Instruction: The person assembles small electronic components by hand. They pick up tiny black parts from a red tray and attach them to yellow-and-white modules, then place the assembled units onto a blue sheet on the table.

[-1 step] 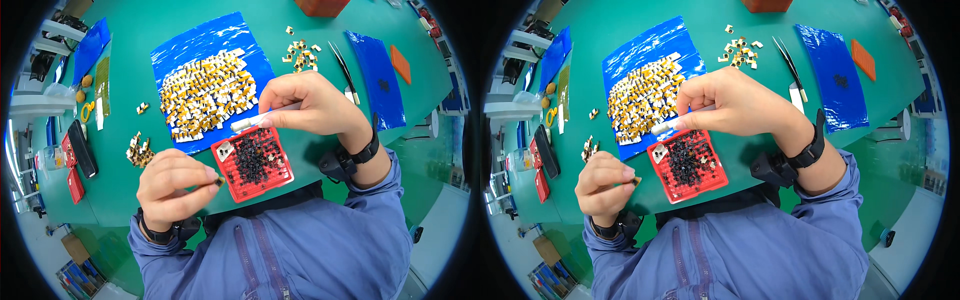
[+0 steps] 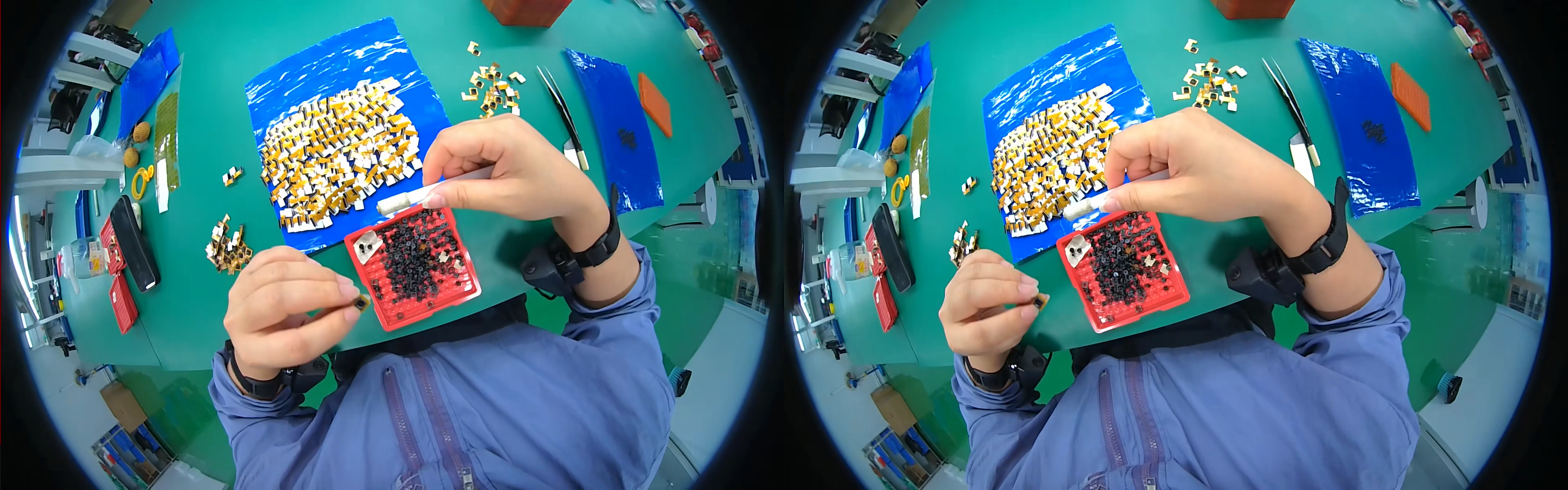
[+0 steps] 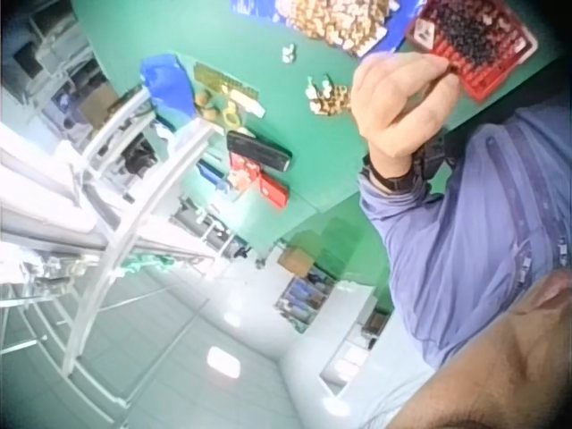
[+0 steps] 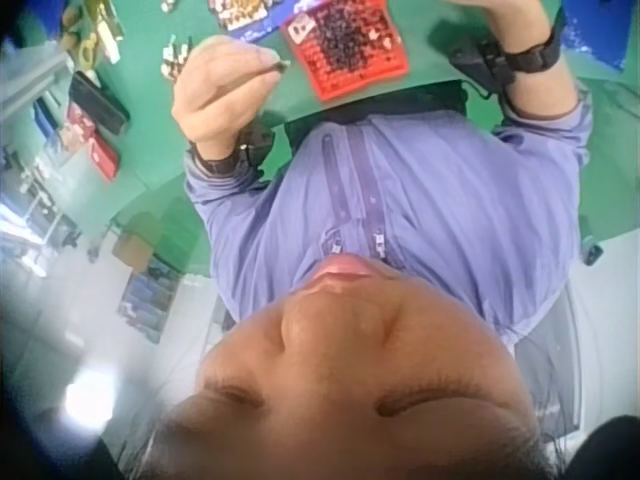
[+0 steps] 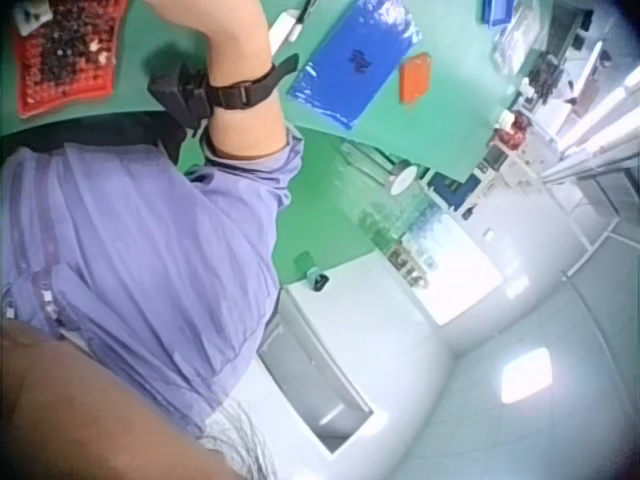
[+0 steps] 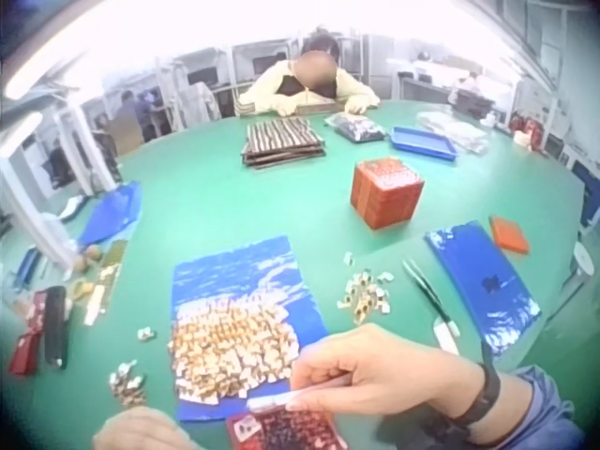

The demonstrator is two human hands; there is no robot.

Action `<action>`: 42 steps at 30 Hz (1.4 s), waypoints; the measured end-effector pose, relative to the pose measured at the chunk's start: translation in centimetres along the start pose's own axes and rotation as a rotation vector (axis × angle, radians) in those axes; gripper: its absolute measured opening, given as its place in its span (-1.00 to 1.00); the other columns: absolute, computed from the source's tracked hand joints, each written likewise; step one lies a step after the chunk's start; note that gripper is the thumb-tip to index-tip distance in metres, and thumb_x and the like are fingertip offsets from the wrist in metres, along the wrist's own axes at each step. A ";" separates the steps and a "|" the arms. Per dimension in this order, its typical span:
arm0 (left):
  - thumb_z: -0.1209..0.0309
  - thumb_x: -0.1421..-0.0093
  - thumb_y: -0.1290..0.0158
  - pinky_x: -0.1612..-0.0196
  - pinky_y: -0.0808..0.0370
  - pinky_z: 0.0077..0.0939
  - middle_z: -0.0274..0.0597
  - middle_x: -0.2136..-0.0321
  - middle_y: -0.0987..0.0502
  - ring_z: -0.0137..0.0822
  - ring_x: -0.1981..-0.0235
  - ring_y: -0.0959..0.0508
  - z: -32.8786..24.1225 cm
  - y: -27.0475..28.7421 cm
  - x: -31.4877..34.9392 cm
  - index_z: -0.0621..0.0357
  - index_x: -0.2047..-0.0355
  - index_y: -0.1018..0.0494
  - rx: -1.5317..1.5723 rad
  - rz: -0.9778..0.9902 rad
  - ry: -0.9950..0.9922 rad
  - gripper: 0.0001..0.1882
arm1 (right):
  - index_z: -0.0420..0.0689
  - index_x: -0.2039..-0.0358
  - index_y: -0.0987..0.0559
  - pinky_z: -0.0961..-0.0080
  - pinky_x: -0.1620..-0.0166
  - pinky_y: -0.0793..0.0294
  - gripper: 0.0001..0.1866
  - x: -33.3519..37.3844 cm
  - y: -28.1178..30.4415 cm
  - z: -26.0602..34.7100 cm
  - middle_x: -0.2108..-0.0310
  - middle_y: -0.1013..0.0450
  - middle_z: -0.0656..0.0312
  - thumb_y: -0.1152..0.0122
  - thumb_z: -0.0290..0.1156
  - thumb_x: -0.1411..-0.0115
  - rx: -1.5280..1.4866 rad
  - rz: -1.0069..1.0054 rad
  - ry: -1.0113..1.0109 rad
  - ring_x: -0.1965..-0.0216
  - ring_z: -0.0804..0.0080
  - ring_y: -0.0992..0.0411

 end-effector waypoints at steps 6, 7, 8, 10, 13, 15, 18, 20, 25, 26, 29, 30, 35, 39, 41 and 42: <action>0.55 0.13 -0.20 0.42 -0.44 -0.54 -0.29 0.42 -0.57 -0.39 0.45 -0.57 -0.6 0.0 -0.4 0.02 0.52 -0.54 0.030 0.057 0.025 -0.86 | -0.24 0.45 -0.54 0.71 0.55 -0.14 -0.86 0.0 -0.1 0.0 0.62 -0.32 0.40 -0.34 -0.49 -0.03 0.032 0.005 0.030 0.59 0.72 -0.18; 0.55 0.12 -0.20 0.42 -0.44 -0.54 -0.29 0.42 -0.57 -0.39 0.45 -0.57 -0.6 -0.1 -0.4 0.02 0.51 -0.54 0.036 0.062 0.026 -0.86 | -0.24 0.45 -0.54 0.71 0.55 -0.14 -0.86 0.0 -0.2 -0.1 0.62 -0.32 0.40 -0.34 -0.49 -0.03 0.038 0.003 0.037 0.59 0.71 -0.19; 0.55 0.12 -0.20 0.42 -0.44 -0.55 -0.29 0.42 -0.57 -0.40 0.45 -0.57 -0.6 -0.1 -0.3 0.01 0.51 -0.54 0.035 0.058 0.016 -0.86 | -0.23 0.45 -0.54 0.71 0.55 -0.14 -0.86 0.0 -0.2 -0.1 0.61 -0.33 0.40 -0.34 -0.49 -0.02 0.039 0.005 0.034 0.59 0.71 -0.19; 0.54 0.10 -0.19 0.42 -0.43 -0.56 -0.29 0.42 -0.57 -0.41 0.45 -0.57 -0.6 -0.1 -0.2 0.01 0.49 -0.54 0.034 0.052 -0.004 -0.86 | -0.23 0.45 -0.54 0.70 0.55 -0.15 -0.86 -0.1 -0.3 -0.2 0.61 -0.35 0.39 -0.35 -0.49 -0.02 0.041 0.008 0.026 0.59 0.69 -0.21; 0.54 0.09 -0.19 0.43 -0.43 -0.57 -0.30 0.42 -0.58 -0.42 0.45 -0.57 -0.7 0.1 -0.2 0.01 0.48 -0.53 0.035 0.057 0.002 -0.85 | -0.20 0.50 -0.52 0.66 0.60 -0.09 -0.80 -0.2 -0.3 -0.1 0.73 -0.24 0.39 -0.33 -0.36 -0.06 0.054 -0.019 0.056 0.66 0.69 -0.13; 0.54 0.09 -0.19 0.43 -0.42 -0.58 -0.31 0.42 -0.58 -0.43 0.45 -0.57 -0.7 0.1 -0.1 0.01 0.48 -0.53 0.037 0.050 -0.001 -0.86 | -0.20 0.50 -0.52 0.67 0.61 -0.08 -0.80 -0.2 -0.3 -0.1 0.73 -0.23 0.39 -0.33 -0.36 -0.07 0.042 -0.025 0.057 0.67 0.69 -0.12; 0.54 0.09 -0.19 0.43 -0.42 -0.58 -0.31 0.42 -0.58 -0.43 0.45 -0.57 -0.6 0.1 0.0 0.01 0.48 -0.53 0.040 0.041 -0.011 -0.86 | -0.20 0.50 -0.52 0.67 0.61 -0.06 -0.80 -0.2 -0.4 -0.2 0.74 -0.23 0.39 -0.32 -0.36 -0.07 0.031 -0.035 0.062 0.68 0.70 -0.11; 0.55 0.09 -0.19 0.44 -0.42 -0.58 -0.31 0.43 -0.58 -0.43 0.45 -0.57 -0.6 0.1 0.0 0.01 0.48 -0.53 0.043 0.037 -0.014 -0.86 | -0.20 0.49 -0.52 0.67 0.61 -0.07 -0.81 -0.2 -0.4 -0.3 0.73 -0.24 0.39 -0.32 -0.36 -0.07 0.014 -0.041 0.053 0.67 0.70 -0.12; 0.55 0.09 -0.19 0.44 -0.42 -0.58 -0.31 0.43 -0.58 -0.43 0.45 -0.57 -0.6 0.1 -0.2 0.01 0.49 -0.53 0.054 0.035 -0.006 -0.86 | -0.20 0.47 -0.55 0.67 0.58 -0.13 -0.81 -0.1 -0.3 -0.5 0.68 -0.30 0.38 -0.35 -0.36 -0.05 -0.072 -0.048 -0.019 0.64 0.71 -0.19; 0.54 0.08 -0.19 0.44 -0.42 -0.58 -0.30 0.43 -0.58 -0.42 0.45 -0.57 -0.6 0.0 -0.2 0.02 0.49 -0.53 0.059 0.038 -0.005 -0.86 | -0.19 0.45 -0.56 0.66 0.57 -0.17 -0.81 -0.1 -0.2 -0.1 0.66 -0.34 0.36 -0.37 -0.37 -0.02 -0.046 -0.042 0.027 0.62 0.68 -0.23; 0.54 0.08 -0.18 0.45 -0.43 -0.58 -0.26 0.42 -0.58 -0.40 0.46 -0.57 -0.5 -0.2 -0.3 0.05 0.47 -0.54 0.089 0.067 0.009 -0.87 | -0.17 0.42 -0.59 0.63 0.52 -0.29 -0.78 0.0 -0.2 1.4 0.58 -0.44 0.32 -0.42 -0.38 0.06 0.005 -0.009 0.175 0.57 0.59 -0.36; 0.53 0.08 -0.18 0.45 -0.43 -0.57 -0.25 0.42 -0.58 -0.39 0.46 -0.56 -0.4 -0.5 -0.4 0.07 0.47 -0.54 0.108 0.090 0.023 -0.88 | -0.16 0.41 -0.60 0.61 0.51 -0.33 -0.77 0.1 -0.4 1.9 0.55 -0.47 0.30 -0.44 -0.38 0.09 0.005 0.013 0.231 0.55 0.55 -0.40; 0.56 0.11 -0.20 0.50 -0.45 -0.52 -0.17 0.45 -0.56 -0.32 0.52 -0.55 0.2 -2.3 -0.2 0.22 0.44 -0.55 0.272 0.038 0.132 -0.84 | -0.08 0.40 -0.63 0.55 0.53 -0.40 -0.75 0.7 -2.5 3.7 0.55 -0.49 0.27 -0.47 -0.40 0.15 -0.090 0.168 0.378 0.55 0.39 -0.46; 0.61 0.09 -0.23 0.46 -0.50 -0.49 -0.13 0.47 -0.59 -0.23 0.51 -0.59 1.1 -3.0 0.1 0.24 0.43 -0.54 0.370 0.049 0.262 -0.84 | -0.05 0.38 -0.61 0.53 0.57 -0.37 -0.79 0.8 -3.2 4.1 0.58 -0.45 0.30 -0.41 -0.43 0.09 0.063 0.135 0.423 0.59 0.41 -0.44; 0.62 0.09 -0.23 0.42 -0.52 -0.48 -0.14 0.44 -0.60 -0.20 0.49 -0.59 1.5 -2.9 0.4 0.23 0.42 -0.54 0.370 0.069 0.372 -0.83 | -0.04 0.37 -0.61 0.55 0.58 -0.37 -0.79 0.7 -3.3 4.0 0.59 -0.45 0.30 -0.41 -0.42 0.08 0.089 0.100 0.449 0.59 0.40 -0.44; 0.62 0.09 -0.23 0.42 -0.52 -0.48 -0.14 0.44 -0.60 -0.20 0.49 -0.59 1.4 -2.6 0.4 0.23 0.42 -0.54 0.358 0.059 0.370 -0.83 | -0.03 0.36 -0.61 0.56 0.58 -0.37 -0.79 0.7 -3.3 3.8 0.59 -0.45 0.30 -0.40 -0.42 0.08 0.103 0.082 0.459 0.59 0.40 -0.44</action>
Point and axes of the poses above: each hand's wrist, its own x-axis away from the middle knuckle, its own y-axis out of the back of the hand, z = x × y, the point moved 5 cm from there along -x, towards the middle knuckle
